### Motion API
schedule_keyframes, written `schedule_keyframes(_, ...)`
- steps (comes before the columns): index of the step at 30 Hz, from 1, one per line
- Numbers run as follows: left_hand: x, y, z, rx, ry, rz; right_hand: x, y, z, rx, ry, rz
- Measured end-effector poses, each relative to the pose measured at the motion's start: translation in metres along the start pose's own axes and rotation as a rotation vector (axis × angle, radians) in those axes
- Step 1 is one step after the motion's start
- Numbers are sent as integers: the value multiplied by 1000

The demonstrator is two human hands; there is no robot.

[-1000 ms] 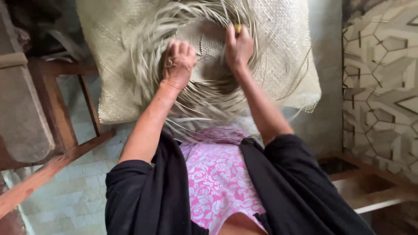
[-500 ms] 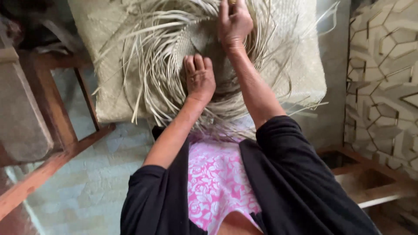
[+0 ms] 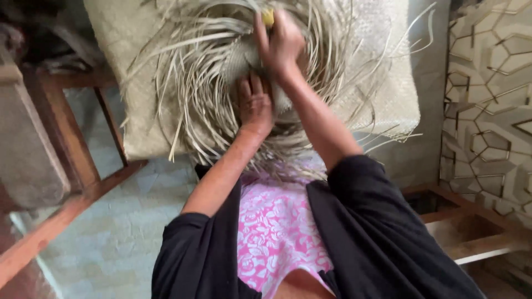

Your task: Shaping the crown of a straw hat by pressing and smoothing the woven fibers with a hand tool

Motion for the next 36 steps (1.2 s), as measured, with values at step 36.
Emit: schedule_keyframes(36, -22, 1, -8, -62, -12, -13, -17, 8, 12, 14, 78, -52)
Point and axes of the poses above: each hand's wrist, its own z-axis towards the middle knuckle, its own x-axis out of the back of the hand, y = z × x, the point moved 5 cm from there along z, towards the middle knuckle, and after that the axes turned 9 degrees about z, right-handed, at the moved point
